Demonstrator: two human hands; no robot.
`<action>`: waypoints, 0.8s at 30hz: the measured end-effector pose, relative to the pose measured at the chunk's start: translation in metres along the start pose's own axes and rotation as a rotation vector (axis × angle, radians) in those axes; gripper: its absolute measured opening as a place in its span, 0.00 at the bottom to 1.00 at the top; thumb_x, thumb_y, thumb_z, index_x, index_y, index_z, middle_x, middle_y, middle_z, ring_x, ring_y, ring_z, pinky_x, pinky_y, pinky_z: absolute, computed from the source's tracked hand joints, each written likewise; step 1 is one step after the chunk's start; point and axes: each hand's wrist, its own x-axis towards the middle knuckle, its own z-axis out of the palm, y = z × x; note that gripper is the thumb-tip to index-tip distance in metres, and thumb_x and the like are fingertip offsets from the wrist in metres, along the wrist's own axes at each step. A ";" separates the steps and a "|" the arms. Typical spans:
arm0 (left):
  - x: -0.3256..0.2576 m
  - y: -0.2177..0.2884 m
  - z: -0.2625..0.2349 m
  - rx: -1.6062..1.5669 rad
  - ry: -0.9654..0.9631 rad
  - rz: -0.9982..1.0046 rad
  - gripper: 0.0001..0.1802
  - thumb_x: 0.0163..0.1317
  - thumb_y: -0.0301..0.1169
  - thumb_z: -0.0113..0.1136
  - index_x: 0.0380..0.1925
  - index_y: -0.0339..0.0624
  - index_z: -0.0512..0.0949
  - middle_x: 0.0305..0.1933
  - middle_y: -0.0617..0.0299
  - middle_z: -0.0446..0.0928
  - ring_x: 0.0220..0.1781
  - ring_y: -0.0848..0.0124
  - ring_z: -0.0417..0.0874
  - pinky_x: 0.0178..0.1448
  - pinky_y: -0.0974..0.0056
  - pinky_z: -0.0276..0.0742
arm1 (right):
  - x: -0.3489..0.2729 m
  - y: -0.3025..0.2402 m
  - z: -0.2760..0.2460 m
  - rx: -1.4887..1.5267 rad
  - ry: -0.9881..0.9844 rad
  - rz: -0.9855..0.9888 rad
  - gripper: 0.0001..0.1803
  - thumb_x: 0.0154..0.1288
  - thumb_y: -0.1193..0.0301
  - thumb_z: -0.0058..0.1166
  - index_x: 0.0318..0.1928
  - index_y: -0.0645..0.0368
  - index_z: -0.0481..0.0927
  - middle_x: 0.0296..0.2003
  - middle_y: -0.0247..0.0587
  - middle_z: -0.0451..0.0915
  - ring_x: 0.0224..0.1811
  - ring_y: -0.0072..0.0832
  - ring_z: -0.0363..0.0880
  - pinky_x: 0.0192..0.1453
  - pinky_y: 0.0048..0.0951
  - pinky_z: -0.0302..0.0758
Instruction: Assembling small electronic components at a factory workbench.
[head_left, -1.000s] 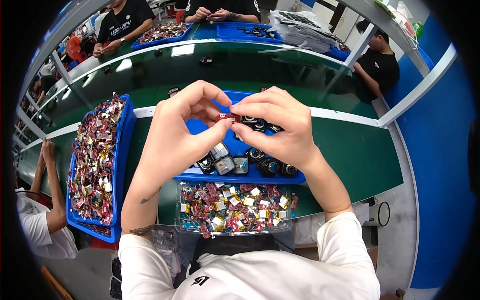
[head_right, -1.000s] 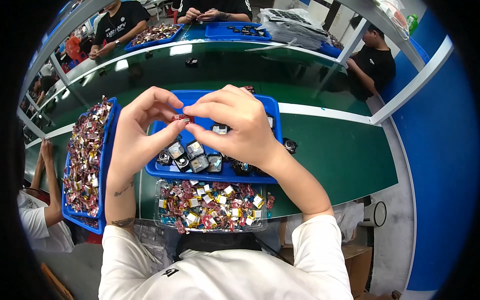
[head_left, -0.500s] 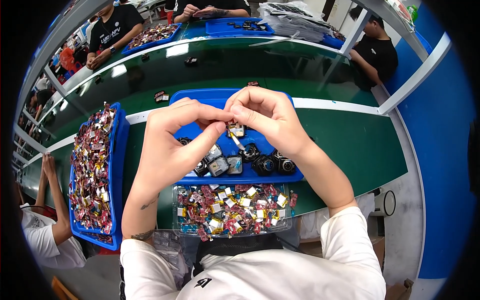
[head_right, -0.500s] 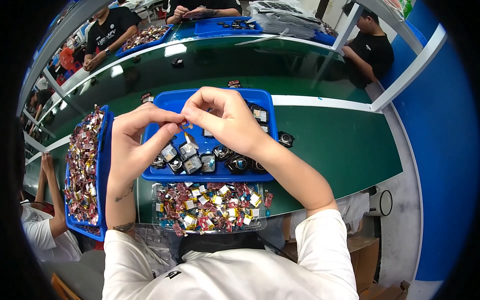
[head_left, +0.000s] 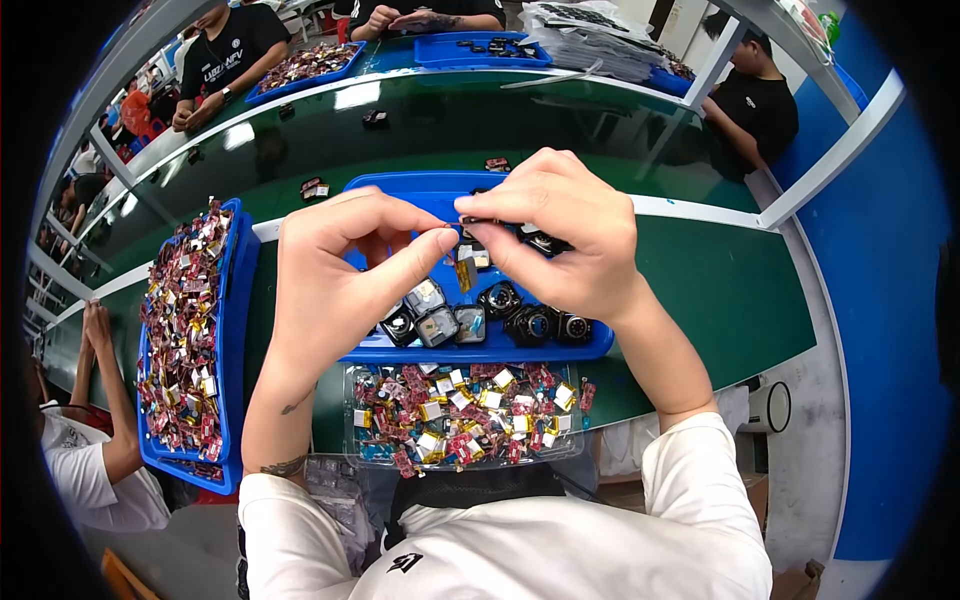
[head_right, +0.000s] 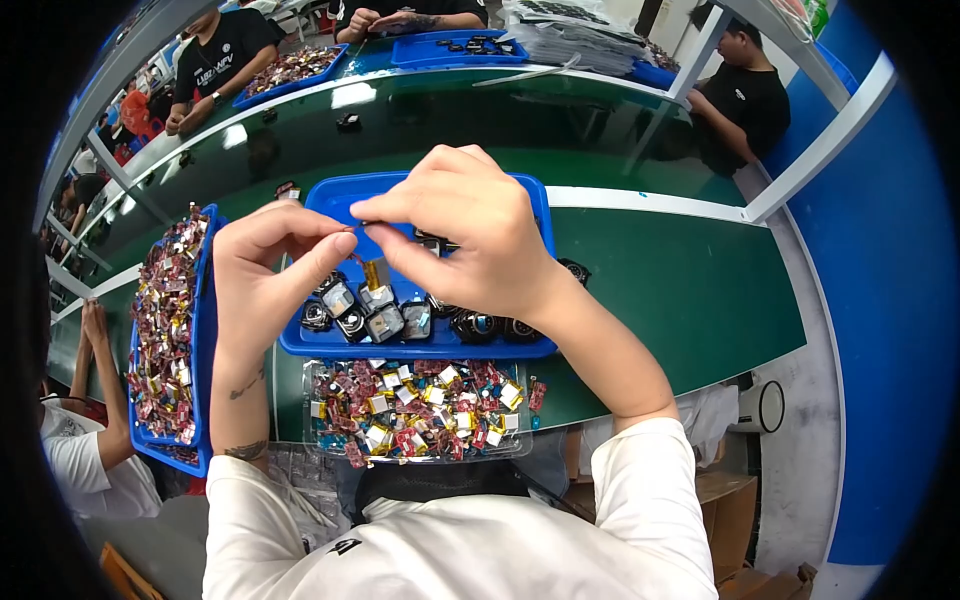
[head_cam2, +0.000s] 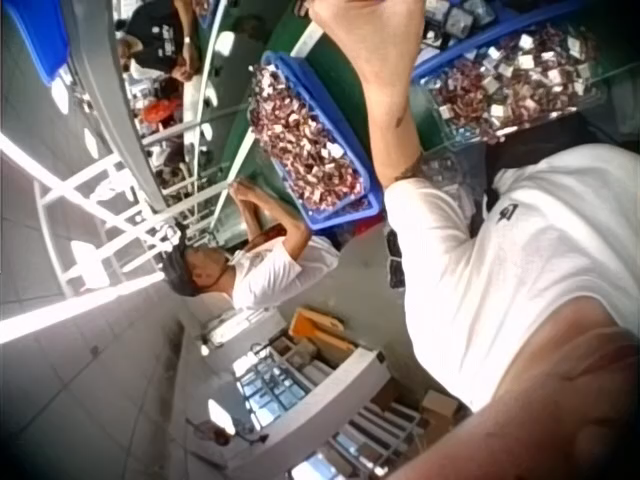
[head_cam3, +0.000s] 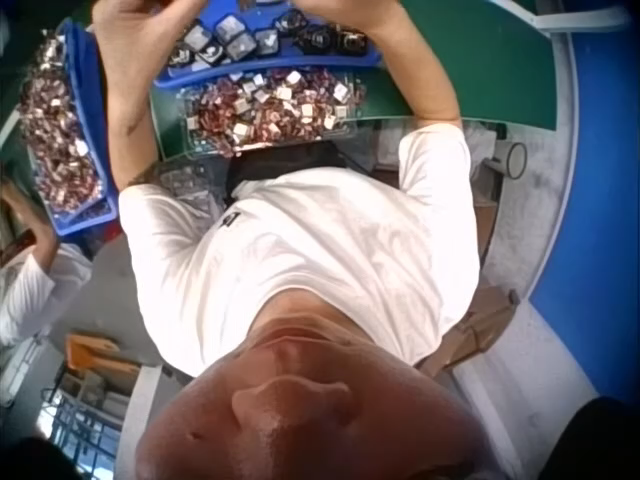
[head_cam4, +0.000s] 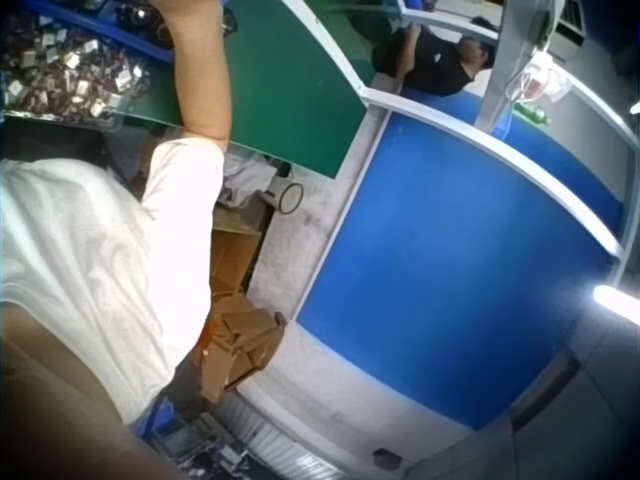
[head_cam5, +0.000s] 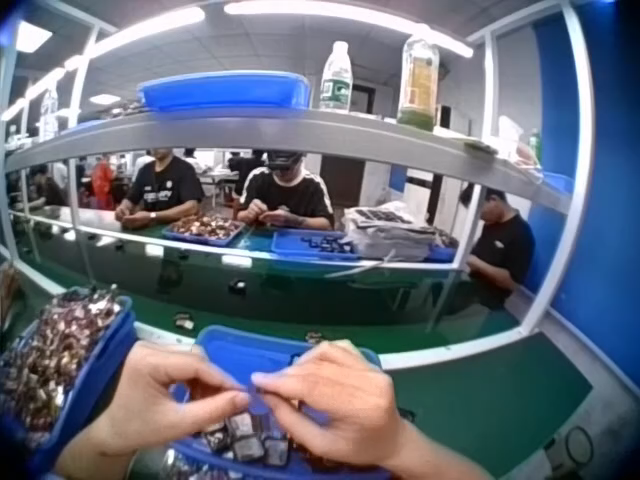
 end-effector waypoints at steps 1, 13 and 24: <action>0.002 0.000 -0.002 0.162 -0.005 0.142 0.02 0.55 0.19 0.62 0.29 0.29 0.80 0.32 0.58 0.80 0.36 0.74 0.82 0.42 0.71 0.77 | 0.001 -0.002 -0.002 0.081 -0.017 0.086 0.11 0.47 0.79 0.63 0.35 0.58 0.85 0.24 0.36 0.81 0.25 0.27 0.75 0.32 0.26 0.70; 0.004 -0.010 0.007 -0.102 0.010 0.076 0.04 0.57 0.24 0.60 0.29 0.32 0.78 0.27 0.63 0.80 0.29 0.80 0.80 0.35 0.75 0.74 | -0.006 -0.006 -0.004 0.469 -0.158 0.541 0.09 0.52 0.74 0.65 0.35 0.63 0.83 0.27 0.35 0.82 0.29 0.18 0.79 0.33 0.19 0.75; 0.001 -0.005 0.001 0.071 -0.114 0.116 0.06 0.56 0.23 0.64 0.32 0.31 0.80 0.28 0.64 0.78 0.30 0.80 0.78 0.36 0.74 0.73 | -0.004 -0.005 -0.008 0.766 -0.117 0.780 0.07 0.60 0.73 0.61 0.34 0.66 0.82 0.28 0.37 0.82 0.29 0.16 0.79 0.31 0.17 0.75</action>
